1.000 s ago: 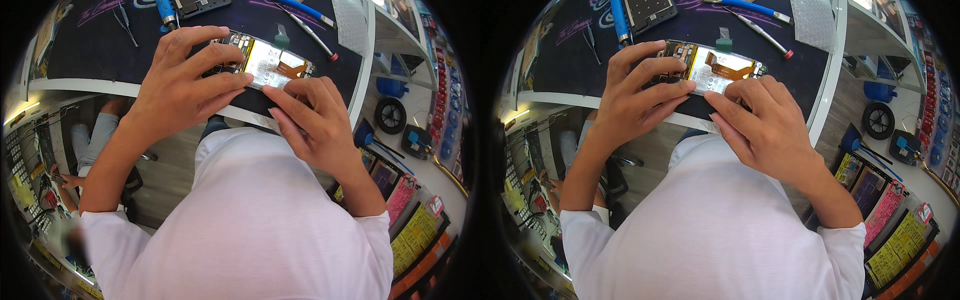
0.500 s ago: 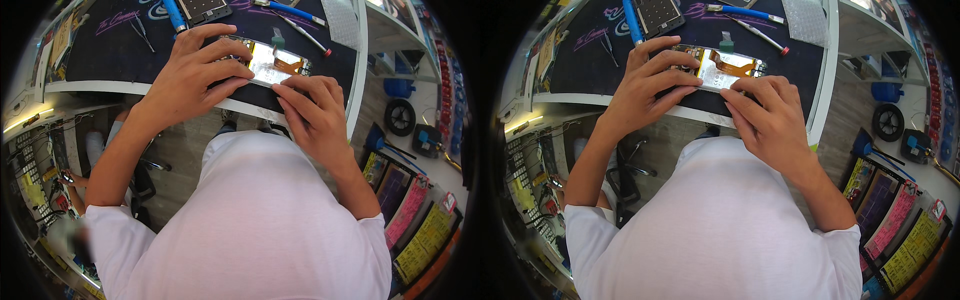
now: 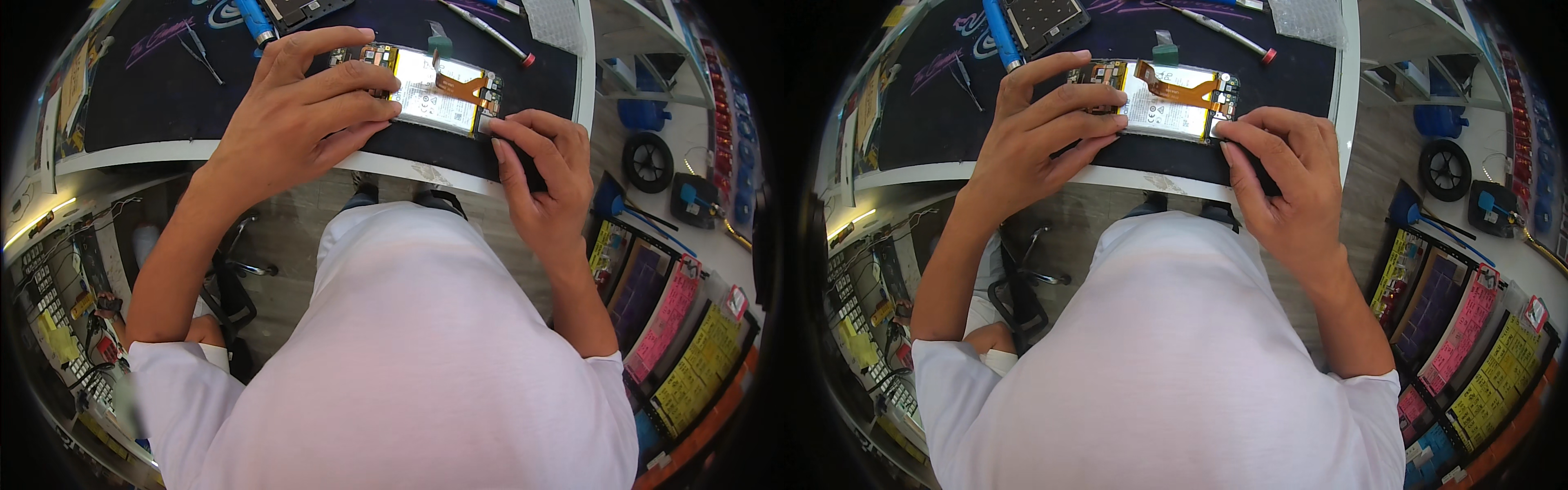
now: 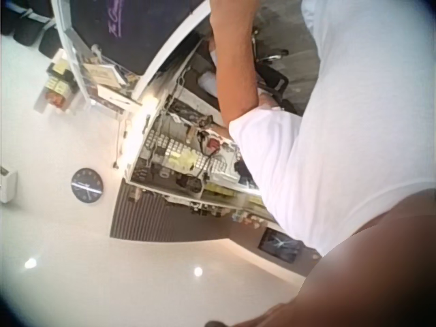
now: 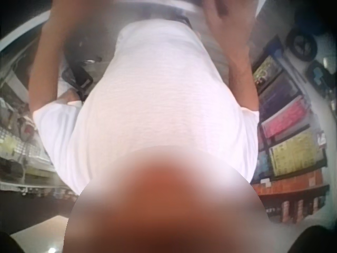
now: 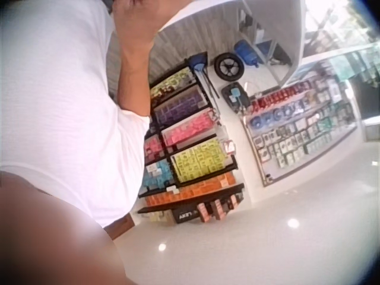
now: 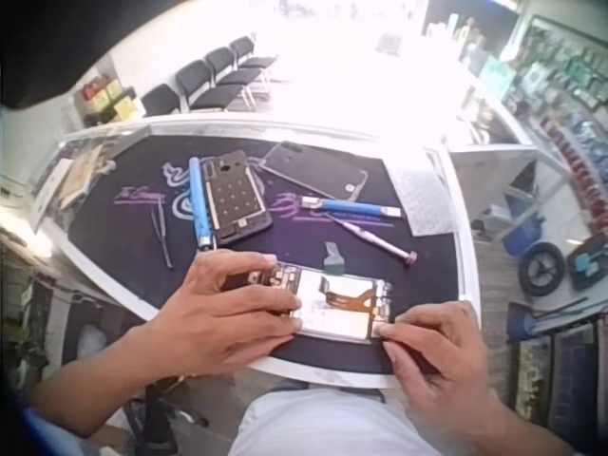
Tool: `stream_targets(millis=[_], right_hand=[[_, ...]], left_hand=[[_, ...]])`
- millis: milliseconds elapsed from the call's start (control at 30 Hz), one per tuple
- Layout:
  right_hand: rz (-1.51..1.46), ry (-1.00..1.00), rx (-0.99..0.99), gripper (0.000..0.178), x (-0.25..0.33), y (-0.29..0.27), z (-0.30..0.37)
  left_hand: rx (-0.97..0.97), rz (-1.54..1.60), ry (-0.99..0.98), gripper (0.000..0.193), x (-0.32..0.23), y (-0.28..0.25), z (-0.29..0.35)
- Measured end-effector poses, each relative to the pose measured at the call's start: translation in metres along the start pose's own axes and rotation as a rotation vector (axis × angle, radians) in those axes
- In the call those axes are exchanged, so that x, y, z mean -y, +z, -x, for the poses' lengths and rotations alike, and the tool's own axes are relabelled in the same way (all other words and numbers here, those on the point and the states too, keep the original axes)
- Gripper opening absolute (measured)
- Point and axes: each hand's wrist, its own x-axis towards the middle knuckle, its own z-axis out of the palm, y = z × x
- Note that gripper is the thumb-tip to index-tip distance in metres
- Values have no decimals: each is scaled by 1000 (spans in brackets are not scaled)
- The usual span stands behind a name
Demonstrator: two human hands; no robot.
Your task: The person removes the battery from a disassembled smartphone, then reconnects several internal ribbon cables to the motherboard. The person places the battery back into the phone chassis and secures it.
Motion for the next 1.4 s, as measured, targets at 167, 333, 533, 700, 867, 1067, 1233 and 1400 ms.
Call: stream_targets(millis=[167, 333, 533, 700, 867, 1067, 1233, 1400], right_hand=[[56, -85, 95, 37, 6, 4, -3], [174, -106, 141, 34, 16, 4, -9], [53, -74, 146, 29, 14, 2, -22], [-34, -50, 52, 26, 10, 9, -25], [-51, -25, 53, 27, 10, 14, -23], [-12, -19, 90, 28, 12, 15, -23], [-98, 46, 67, 29, 9, 14, -24], [-205, 89, -9, 31, 4, 13, -24]], left_hand=[[-21, 0, 24, 23, 1, 2, 2], [-30, 20, 26, 22, 2, 2, 2], [27, 77, -2, 27, 6, -5, -1], [16, 208, -106, 34, 7, -9, -3], [-1, 122, -89, 36, 14, -8, -6], [-3, 117, -242, 57, 3, -4, -14], [19, 119, -319, 74, -1, -1, -19], [53, 84, -341, 76, -2, -3, -19]])
